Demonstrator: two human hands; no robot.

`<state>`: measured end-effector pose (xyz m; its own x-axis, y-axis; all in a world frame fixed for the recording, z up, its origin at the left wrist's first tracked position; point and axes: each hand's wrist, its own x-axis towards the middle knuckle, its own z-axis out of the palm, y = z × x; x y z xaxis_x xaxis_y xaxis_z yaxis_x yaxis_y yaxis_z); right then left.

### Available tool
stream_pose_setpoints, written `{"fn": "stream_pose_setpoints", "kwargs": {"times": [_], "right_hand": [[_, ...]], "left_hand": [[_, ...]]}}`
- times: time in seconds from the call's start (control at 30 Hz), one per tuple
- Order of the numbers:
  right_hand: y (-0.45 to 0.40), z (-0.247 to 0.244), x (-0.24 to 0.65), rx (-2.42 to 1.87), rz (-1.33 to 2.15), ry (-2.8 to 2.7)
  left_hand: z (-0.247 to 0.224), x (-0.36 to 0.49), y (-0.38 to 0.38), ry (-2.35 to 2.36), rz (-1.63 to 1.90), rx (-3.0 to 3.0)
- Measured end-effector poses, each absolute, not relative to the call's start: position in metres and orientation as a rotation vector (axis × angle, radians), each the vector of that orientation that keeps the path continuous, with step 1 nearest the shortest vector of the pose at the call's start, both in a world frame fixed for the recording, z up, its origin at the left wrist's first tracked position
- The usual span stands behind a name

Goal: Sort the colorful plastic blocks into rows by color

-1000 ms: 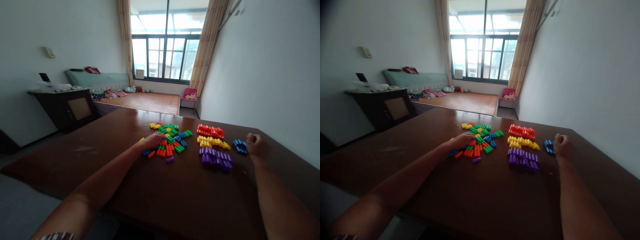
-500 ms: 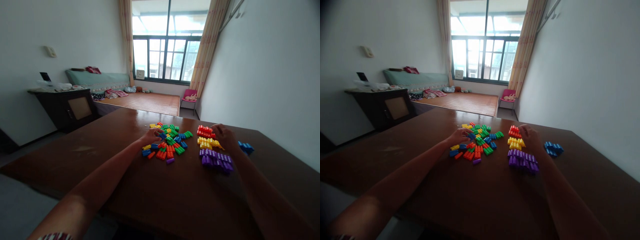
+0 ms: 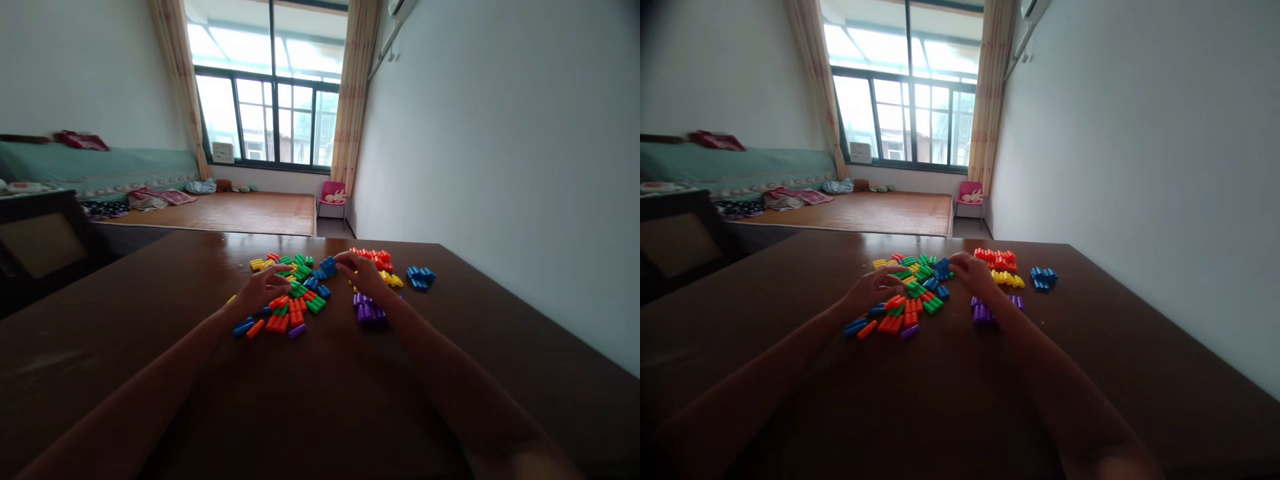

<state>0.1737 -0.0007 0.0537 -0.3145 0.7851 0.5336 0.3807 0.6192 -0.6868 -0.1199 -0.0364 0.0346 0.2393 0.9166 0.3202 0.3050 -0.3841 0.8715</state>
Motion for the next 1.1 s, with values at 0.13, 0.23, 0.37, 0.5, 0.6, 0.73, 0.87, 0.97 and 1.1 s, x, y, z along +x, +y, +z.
{"fn": "stream_pose_setpoints", "kwargs": {"times": [0.13,0.23,0.37,0.5,0.6,0.73,0.87,0.97,1.1], "right_hand": [[0.037,0.059,0.289,-1.271,0.365,-1.434],[0.04,0.043,0.377,-1.578,0.325,-1.019],[0.023,0.009,0.437,-1.947,0.438,-0.893],[0.015,-0.005,0.44,-2.058,0.461,-0.937],[0.017,-0.003,0.436,-2.133,0.393,-1.067],[0.017,0.002,0.435,-2.22,0.326,-1.134],[0.013,0.004,0.432,-2.258,0.309,-1.161],[0.012,0.004,0.43,-2.229,0.241,-1.204],[0.015,-0.002,0.436,-2.173,0.177,-1.234]], "left_hand": [[0.029,-0.163,-0.017,1.339,1.291,1.733],[0.024,-0.192,-0.009,1.493,1.365,1.586],[0.016,-0.212,-0.003,1.594,1.45,1.446],[0.003,-0.222,0.003,1.631,1.423,1.412],[-0.003,-0.226,0.006,1.687,1.379,1.421],[-0.004,-0.224,0.004,1.733,1.344,1.453],[-0.001,-0.218,0.001,1.729,1.31,1.493],[-0.001,-0.218,0.001,1.728,1.303,1.511],[-0.006,-0.222,0.004,1.721,1.295,1.568]]}}
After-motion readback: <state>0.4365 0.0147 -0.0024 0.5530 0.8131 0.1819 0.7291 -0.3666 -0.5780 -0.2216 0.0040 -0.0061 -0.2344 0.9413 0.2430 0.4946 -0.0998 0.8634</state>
